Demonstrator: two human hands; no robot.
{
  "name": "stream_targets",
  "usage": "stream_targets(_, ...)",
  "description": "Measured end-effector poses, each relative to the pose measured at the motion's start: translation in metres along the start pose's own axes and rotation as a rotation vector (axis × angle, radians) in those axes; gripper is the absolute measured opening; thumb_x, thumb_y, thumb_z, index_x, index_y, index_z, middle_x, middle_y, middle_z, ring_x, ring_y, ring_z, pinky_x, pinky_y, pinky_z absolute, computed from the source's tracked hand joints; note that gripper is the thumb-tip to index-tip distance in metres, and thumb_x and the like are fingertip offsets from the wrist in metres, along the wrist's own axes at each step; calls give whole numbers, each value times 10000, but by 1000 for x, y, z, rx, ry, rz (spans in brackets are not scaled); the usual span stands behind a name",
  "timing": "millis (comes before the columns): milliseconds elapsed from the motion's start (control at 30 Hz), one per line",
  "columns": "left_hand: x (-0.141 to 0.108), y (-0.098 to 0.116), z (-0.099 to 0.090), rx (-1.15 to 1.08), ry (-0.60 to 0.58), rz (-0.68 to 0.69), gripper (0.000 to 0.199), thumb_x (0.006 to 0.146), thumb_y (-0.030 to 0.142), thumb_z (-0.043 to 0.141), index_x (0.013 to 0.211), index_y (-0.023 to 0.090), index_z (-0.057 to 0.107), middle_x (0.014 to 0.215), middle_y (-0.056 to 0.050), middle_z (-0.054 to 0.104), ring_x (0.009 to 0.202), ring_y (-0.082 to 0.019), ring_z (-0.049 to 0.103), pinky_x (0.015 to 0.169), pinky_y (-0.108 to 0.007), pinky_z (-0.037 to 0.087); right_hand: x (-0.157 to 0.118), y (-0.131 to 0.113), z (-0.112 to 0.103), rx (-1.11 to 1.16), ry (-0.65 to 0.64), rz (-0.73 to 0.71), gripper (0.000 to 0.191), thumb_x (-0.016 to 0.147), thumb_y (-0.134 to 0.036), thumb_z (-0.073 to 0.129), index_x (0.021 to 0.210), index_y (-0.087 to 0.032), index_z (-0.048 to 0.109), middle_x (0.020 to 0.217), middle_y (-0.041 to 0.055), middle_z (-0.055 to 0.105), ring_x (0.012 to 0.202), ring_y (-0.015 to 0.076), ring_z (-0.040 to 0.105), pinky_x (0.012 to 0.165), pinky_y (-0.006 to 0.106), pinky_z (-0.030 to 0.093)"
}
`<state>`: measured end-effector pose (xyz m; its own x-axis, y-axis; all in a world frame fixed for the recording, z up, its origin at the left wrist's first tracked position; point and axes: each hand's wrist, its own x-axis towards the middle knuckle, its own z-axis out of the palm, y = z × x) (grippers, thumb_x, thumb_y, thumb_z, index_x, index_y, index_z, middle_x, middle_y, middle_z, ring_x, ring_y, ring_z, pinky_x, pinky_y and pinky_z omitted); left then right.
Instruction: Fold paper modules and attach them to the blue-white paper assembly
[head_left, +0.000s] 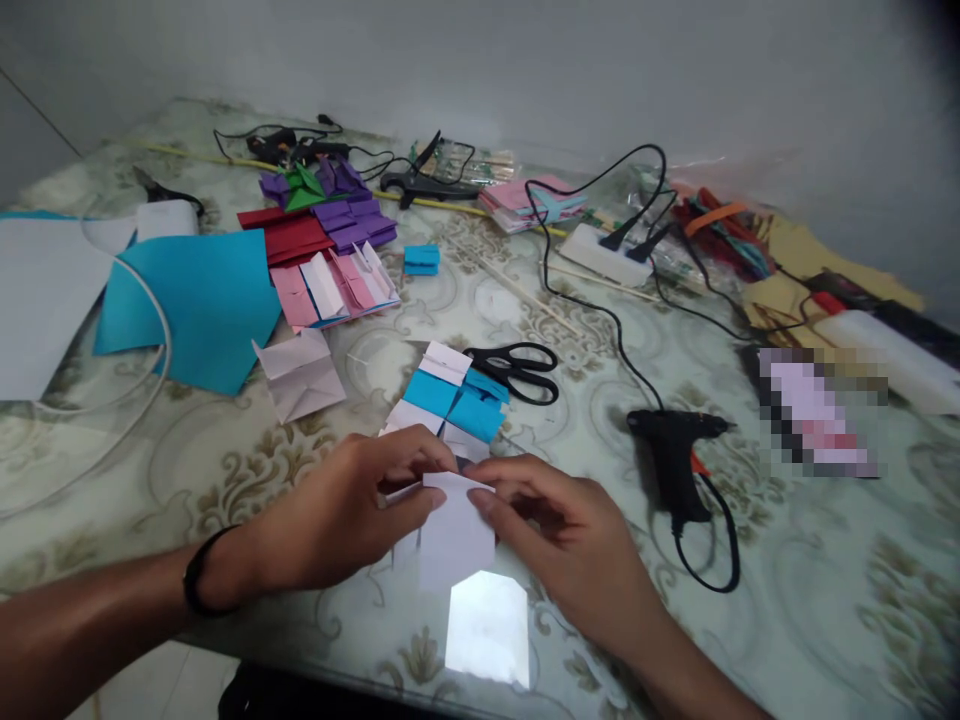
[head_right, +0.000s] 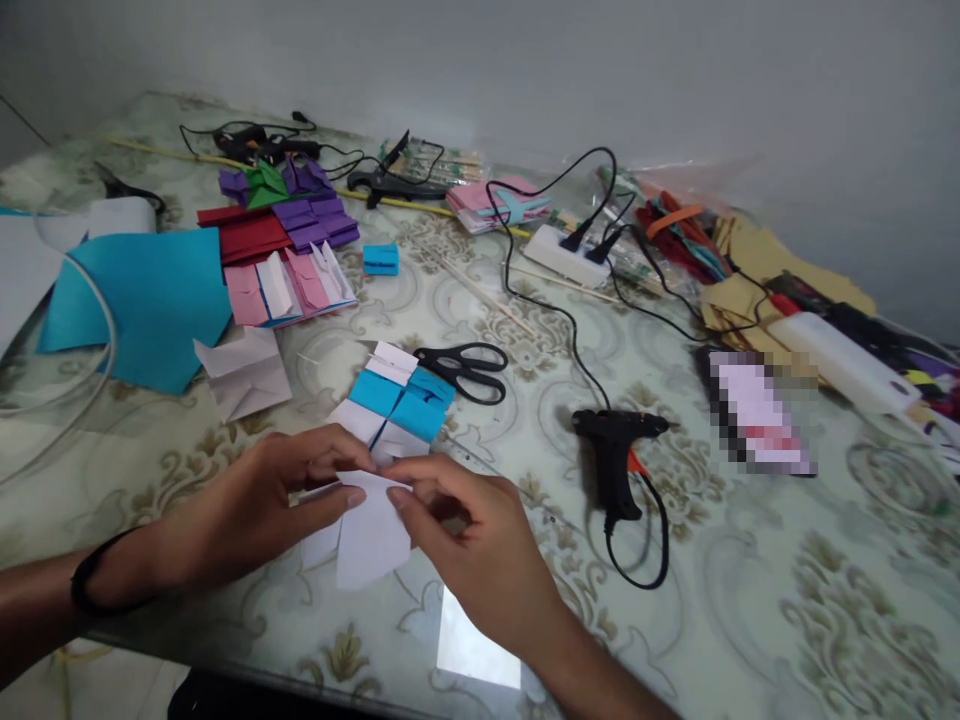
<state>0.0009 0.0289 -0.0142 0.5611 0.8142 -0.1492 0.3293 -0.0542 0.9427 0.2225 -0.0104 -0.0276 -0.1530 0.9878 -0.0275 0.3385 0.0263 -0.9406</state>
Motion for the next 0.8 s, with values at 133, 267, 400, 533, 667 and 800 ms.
stream_targets(133,0,-1,0,-239,-61,-35,152,974,294,681,1096,203,684,1075,-40,756,979,-186,713,833,-277,549,-2,-1,-4,9,60,-113,150,918,-188,720,952,-280,833,778,-21,801,601,95,690,524,147,506)
stream_targets(267,-2,0,-1,-322,-42,-13,175,966,343,719,1051,192,700,995,-42,752,864,-163,697,719,-239,532,-3,-6,-8,-13,76,-228,255,898,-87,686,938,-287,839,814,-35,818,657,90,730,556,138,520)
stream_targets(400,-5,1,-4,-282,-14,140,117,997,203,661,1089,220,731,1091,-36,763,958,-158,713,834,-242,560,-1,-10,-10,55,48,-340,343,874,-10,645,950,-283,838,832,-40,816,697,84,744,628,145,558)
stream_targets(533,-7,5,-9,-145,-22,311,203,995,122,625,1078,220,783,990,-36,802,876,-151,724,793,-241,549,0,-11,-11,134,33,-352,366,868,13,647,954,-287,837,834,-38,814,713,84,746,626,146,555)
stream_targets(667,-7,12,-13,-112,-49,364,251,960,86,620,994,225,826,952,-42,802,791,-145,719,716,-240,538,-2,-11,-13,172,-6,-353,362,876,11,639,953,-284,834,837,-31,802,688,78,722,595,151,529)
stream_targets(800,-7,14,-13,-70,-37,372,291,933,53,591,1008,220,817,945,-38,797,782,-140,717,717,-243,537,-4,-12,-13,169,-31,-350,324,903,-28,618,988,-269,816,849,-15,789,720,95,717,619,174,540)
